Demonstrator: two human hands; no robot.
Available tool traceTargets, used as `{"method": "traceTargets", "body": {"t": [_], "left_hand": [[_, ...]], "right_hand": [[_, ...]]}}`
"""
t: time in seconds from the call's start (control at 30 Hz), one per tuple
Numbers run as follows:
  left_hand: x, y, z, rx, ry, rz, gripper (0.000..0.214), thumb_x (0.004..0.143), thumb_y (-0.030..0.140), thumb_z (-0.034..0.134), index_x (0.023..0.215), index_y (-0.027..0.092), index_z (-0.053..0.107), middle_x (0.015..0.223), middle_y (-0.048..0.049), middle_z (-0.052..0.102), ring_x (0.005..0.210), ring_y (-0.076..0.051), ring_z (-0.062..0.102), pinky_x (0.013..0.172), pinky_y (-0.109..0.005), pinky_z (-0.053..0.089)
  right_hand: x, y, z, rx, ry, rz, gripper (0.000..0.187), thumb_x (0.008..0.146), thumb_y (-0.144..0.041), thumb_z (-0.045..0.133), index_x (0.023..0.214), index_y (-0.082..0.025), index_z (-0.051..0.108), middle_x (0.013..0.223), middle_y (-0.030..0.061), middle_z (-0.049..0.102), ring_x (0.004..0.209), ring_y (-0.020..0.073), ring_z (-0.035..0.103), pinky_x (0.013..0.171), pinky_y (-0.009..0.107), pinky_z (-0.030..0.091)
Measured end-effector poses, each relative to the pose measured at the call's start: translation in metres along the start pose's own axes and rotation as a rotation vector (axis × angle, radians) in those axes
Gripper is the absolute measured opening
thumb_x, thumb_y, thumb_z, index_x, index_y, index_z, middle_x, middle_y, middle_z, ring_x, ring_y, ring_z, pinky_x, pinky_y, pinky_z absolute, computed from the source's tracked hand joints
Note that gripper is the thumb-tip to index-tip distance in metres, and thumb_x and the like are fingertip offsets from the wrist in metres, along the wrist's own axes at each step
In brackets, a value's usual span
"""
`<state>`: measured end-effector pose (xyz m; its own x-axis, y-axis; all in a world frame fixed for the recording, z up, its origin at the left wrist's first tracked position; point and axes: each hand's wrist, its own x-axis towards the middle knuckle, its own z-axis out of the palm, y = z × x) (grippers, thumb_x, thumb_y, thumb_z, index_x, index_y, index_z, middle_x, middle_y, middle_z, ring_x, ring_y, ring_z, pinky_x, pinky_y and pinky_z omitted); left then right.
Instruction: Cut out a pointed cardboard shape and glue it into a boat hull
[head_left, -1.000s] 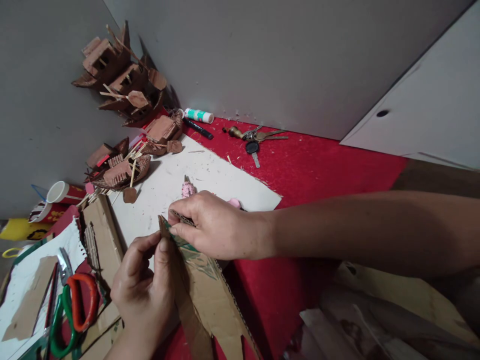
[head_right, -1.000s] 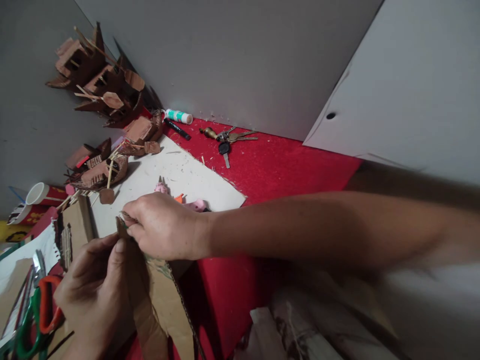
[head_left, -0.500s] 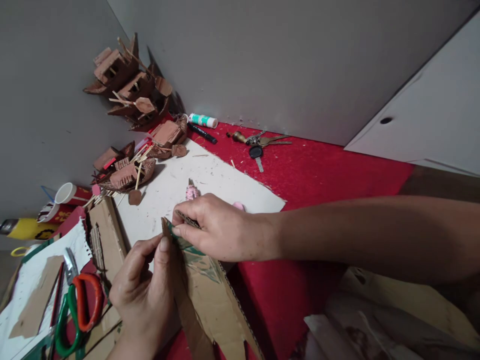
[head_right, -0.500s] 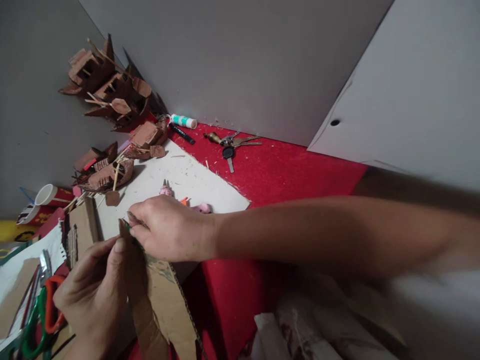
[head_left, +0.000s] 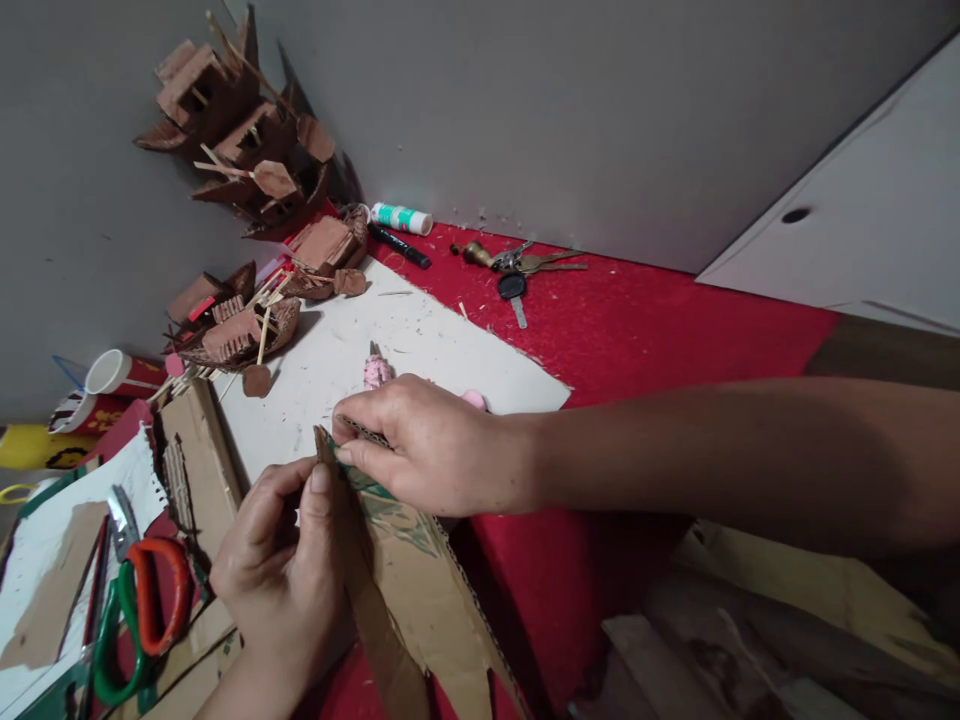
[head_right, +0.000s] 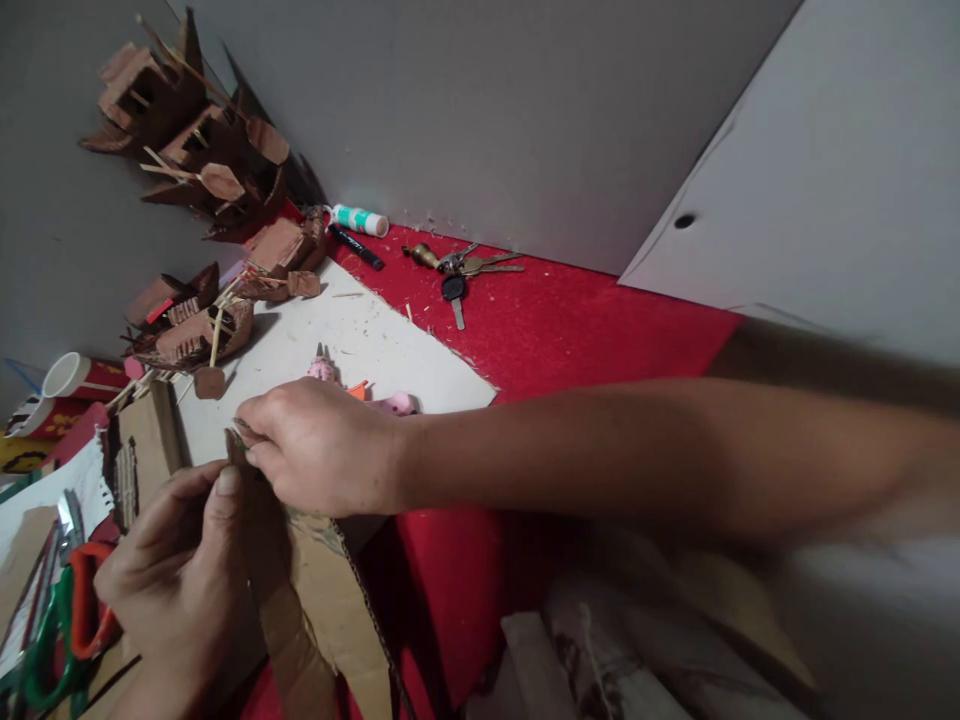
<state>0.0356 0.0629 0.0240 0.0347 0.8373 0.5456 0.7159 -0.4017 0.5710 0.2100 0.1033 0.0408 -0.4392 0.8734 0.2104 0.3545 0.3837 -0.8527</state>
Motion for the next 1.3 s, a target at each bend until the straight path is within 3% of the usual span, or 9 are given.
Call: {"method": "traceTargets", "body": {"t": [0.2, 0.4, 0.6, 0.83, 1.07, 1.3], "left_hand": [[0.004, 0.003, -0.001, -0.041, 0.047, -0.015, 0.005, 0.08, 0.023, 0.069, 0.083, 0.019, 0.072, 0.07, 0.0011, 0.066, 0.059, -0.01, 0.058, 0.056, -0.02, 0.048], [0.001, 0.006, 0.001, -0.067, 0.084, 0.011, 0.019, 0.08, 0.017, 0.069, 0.098, 0.022, 0.073, 0.086, -0.001, 0.073, 0.073, -0.013, 0.067, 0.07, -0.024, 0.054], [-0.001, -0.002, -0.004, -0.04, -0.032, 0.06, 0.041, 0.081, 0.013, 0.068, 0.118, 0.03, 0.067, 0.107, -0.0021, 0.073, 0.086, -0.016, 0.068, 0.08, -0.029, 0.055], [0.001, -0.003, -0.006, 0.025, -0.056, 0.153, 0.049, 0.08, 0.008, 0.068, 0.121, 0.035, 0.064, 0.108, 0.0022, 0.073, 0.092, -0.012, 0.067, 0.083, -0.024, 0.052], [0.001, -0.002, 0.0, -0.012, -0.022, 0.138, 0.044, 0.08, 0.009, 0.068, 0.118, 0.032, 0.067, 0.104, 0.002, 0.073, 0.09, -0.012, 0.067, 0.082, -0.022, 0.052], [0.001, 0.003, 0.002, -0.147, -0.016, -0.041, 0.033, 0.083, 0.019, 0.067, 0.113, 0.031, 0.07, 0.101, 0.0012, 0.072, 0.089, -0.011, 0.065, 0.081, -0.02, 0.05]], "right_hand": [[0.0, 0.001, 0.0, 0.098, 0.033, -0.013, 0.012, 0.085, -0.014, 0.053, 0.073, -0.015, 0.055, 0.061, -0.0054, 0.048, 0.058, 0.0082, 0.04, 0.064, 0.023, 0.029], [-0.003, -0.002, -0.001, 0.122, 0.096, 0.003, 0.01, 0.083, -0.012, 0.053, 0.075, -0.015, 0.057, 0.063, -0.0051, 0.052, 0.058, 0.0079, 0.041, 0.065, 0.023, 0.031], [-0.004, -0.004, -0.001, 0.088, 0.056, -0.016, 0.01, 0.086, -0.011, 0.052, 0.077, -0.014, 0.056, 0.063, -0.005, 0.05, 0.056, 0.0079, 0.039, 0.062, 0.023, 0.03], [-0.003, -0.002, 0.0, 0.01, 0.033, -0.029, 0.012, 0.088, -0.012, 0.05, 0.078, -0.014, 0.056, 0.069, -0.0014, 0.054, 0.062, 0.0099, 0.044, 0.064, 0.023, 0.031], [0.0, 0.002, 0.003, -0.006, 0.054, -0.042, 0.012, 0.087, -0.013, 0.05, 0.076, -0.014, 0.055, 0.069, -0.0013, 0.054, 0.062, 0.0104, 0.044, 0.063, 0.024, 0.03], [0.002, 0.0, -0.001, 0.011, 0.046, -0.028, 0.01, 0.086, -0.014, 0.051, 0.077, -0.015, 0.055, 0.065, -0.0031, 0.052, 0.059, 0.0094, 0.041, 0.063, 0.024, 0.029]]}}
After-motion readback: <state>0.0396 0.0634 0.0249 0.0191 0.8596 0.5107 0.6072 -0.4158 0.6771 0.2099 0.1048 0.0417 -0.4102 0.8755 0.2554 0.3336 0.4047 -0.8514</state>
